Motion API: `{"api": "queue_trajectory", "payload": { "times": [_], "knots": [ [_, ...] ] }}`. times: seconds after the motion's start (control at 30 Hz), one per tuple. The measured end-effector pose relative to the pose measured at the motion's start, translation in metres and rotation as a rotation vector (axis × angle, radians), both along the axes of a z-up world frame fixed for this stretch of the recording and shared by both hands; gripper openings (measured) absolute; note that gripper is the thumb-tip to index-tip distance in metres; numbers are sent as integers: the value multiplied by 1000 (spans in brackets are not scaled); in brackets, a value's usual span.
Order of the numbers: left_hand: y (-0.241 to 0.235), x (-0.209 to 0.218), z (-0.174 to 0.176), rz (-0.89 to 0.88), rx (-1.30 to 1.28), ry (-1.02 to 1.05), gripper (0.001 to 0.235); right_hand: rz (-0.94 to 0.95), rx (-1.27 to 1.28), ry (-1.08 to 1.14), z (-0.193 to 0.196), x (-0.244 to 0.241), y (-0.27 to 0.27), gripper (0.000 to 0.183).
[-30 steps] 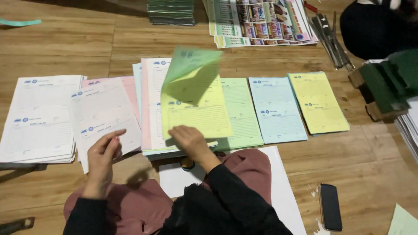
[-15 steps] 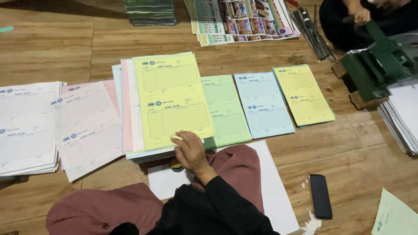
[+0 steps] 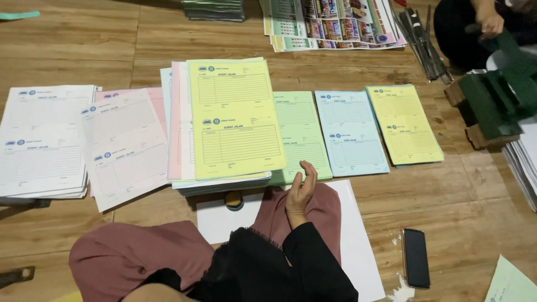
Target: Sorting different colored paper forms into organized stacks on the floor
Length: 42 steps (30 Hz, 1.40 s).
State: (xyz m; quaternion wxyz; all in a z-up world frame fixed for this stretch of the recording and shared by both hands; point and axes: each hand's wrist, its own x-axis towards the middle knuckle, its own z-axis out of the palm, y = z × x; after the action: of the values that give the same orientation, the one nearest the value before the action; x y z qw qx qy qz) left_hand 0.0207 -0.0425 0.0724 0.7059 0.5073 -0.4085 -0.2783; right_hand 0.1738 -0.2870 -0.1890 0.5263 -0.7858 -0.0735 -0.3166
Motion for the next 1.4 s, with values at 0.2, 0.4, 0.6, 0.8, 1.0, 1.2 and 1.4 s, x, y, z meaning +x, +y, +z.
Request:
{"api": "queue_trajectory", "payload": {
  "times": [0.2, 0.4, 0.6, 0.8, 1.0, 1.2, 1.4],
  "knots": [
    [45, 29, -54, 317, 133, 71, 36, 63, -46, 45, 0, -1, 0, 24],
    [144, 81, -236, 1375, 708, 348, 27, 90, -52, 144, -2, 0, -1, 23],
    [133, 80, -259, 1156, 1666, 8, 106, 114, -128, 182, -26, 8, -5, 18],
    [147, 99, -327, 1003, 1980, -285, 65, 100, -188, 224, -33, 13, -7, 13],
    [166, 84, -303, 1508, 1535, 44, 11, 125, -187, 215, -40, 16, -10, 14],
    [145, 80, -232, 1896, 1036, -515, 20, 141, -147, 204, -40, 16, -8, 17],
    [132, 99, -325, 1321, 1522, -754, 11, 113, -60, 177, -24, 12, 0, 17]
  ]
}}
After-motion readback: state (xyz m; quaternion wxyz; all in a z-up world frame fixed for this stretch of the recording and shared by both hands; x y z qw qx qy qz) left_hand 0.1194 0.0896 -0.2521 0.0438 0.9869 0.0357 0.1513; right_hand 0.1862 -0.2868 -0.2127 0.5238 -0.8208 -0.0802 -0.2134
